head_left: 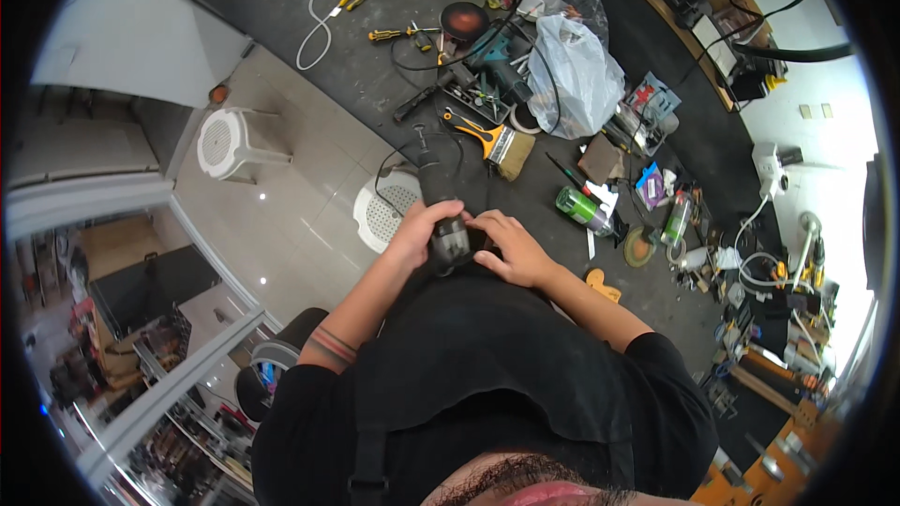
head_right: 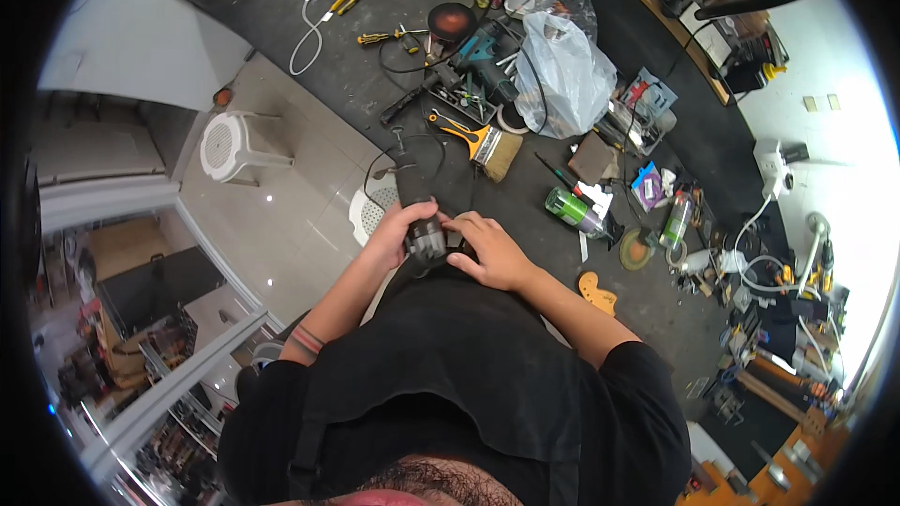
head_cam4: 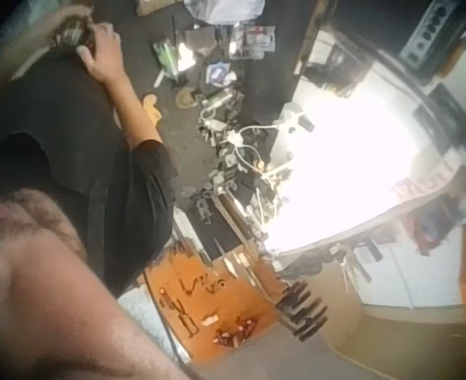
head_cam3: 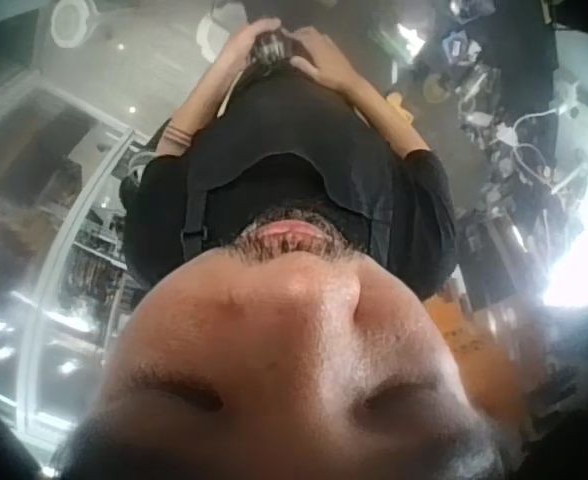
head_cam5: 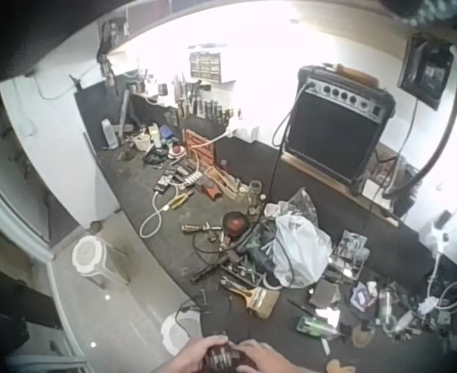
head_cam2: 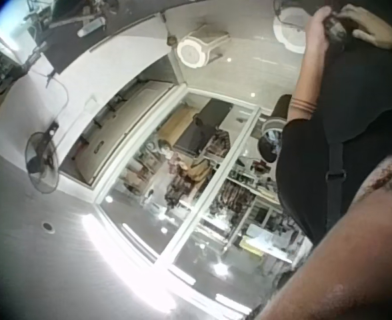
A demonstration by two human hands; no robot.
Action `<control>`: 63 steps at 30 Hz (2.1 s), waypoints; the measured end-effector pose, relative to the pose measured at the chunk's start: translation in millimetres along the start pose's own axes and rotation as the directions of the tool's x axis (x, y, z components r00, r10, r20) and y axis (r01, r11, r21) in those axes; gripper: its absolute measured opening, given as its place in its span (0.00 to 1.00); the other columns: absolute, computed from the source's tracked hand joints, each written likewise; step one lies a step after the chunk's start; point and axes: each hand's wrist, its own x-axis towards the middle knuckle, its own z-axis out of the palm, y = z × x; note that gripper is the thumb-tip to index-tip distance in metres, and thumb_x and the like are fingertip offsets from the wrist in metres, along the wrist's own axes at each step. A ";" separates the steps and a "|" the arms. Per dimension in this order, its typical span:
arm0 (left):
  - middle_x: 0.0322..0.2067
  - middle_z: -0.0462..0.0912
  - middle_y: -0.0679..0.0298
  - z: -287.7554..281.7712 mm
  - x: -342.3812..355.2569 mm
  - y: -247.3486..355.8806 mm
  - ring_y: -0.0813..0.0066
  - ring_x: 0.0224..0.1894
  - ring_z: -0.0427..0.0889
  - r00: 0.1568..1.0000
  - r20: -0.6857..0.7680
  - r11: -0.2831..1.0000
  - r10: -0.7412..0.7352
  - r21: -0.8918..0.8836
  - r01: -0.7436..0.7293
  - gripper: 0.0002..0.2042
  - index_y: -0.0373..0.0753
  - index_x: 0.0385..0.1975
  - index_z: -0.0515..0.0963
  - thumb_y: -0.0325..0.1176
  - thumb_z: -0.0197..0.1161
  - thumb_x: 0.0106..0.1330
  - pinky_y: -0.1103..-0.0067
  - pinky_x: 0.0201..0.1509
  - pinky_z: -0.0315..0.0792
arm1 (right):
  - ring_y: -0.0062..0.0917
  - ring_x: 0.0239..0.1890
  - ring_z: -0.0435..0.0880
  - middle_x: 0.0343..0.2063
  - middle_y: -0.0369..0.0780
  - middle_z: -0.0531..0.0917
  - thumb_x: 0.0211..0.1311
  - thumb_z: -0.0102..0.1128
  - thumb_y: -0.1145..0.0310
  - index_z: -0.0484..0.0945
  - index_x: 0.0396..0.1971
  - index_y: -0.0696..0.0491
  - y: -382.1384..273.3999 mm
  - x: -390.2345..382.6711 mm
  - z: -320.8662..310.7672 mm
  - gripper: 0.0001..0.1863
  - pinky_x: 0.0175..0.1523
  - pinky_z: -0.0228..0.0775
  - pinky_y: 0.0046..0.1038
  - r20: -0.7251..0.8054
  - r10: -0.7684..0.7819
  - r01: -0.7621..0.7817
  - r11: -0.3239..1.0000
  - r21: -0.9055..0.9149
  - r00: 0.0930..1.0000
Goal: The person wraps a rotary tool in a cord, then holds the tool in both hands while standing at a workbench with a guitar neck.
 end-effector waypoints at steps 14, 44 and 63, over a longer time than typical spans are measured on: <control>0.39 0.86 0.57 8.0 -137.2 -37.3 0.68 0.40 0.89 0.884 -0.186 0.881 0.429 0.299 -0.365 0.31 0.33 0.60 0.71 0.28 0.75 0.54 0.70 0.49 0.84 | 0.42 0.76 0.65 0.72 0.44 0.72 0.65 0.69 0.59 0.76 0.67 0.52 185.6 101.3 38.3 0.31 0.79 0.55 0.48 -0.069 -0.127 0.024 0.614 -0.789 0.989; 0.56 0.80 0.54 -5.2 -192.0 -95.8 0.57 0.60 0.81 0.627 -0.518 0.720 0.581 -0.030 -0.693 0.37 0.36 0.62 0.73 0.33 0.71 0.46 0.60 0.56 0.83 | 0.26 0.38 0.80 0.39 0.38 0.82 0.78 0.55 0.70 0.77 0.51 0.55 104.2 226.3 -114.5 0.09 0.48 0.74 0.34 -0.384 0.211 0.297 0.352 0.888 0.899; 0.69 0.75 0.45 73.9 -213.2 19.7 0.47 0.76 0.71 0.575 -0.083 0.563 0.814 0.352 -0.747 0.44 0.39 0.62 0.76 0.71 0.75 0.57 0.50 0.82 0.51 | 0.36 0.70 0.80 0.76 0.45 0.67 0.66 0.54 0.81 0.62 0.77 0.60 80.0 197.9 -141.1 0.37 0.64 0.79 0.32 0.366 -0.055 -0.221 0.713 0.666 0.929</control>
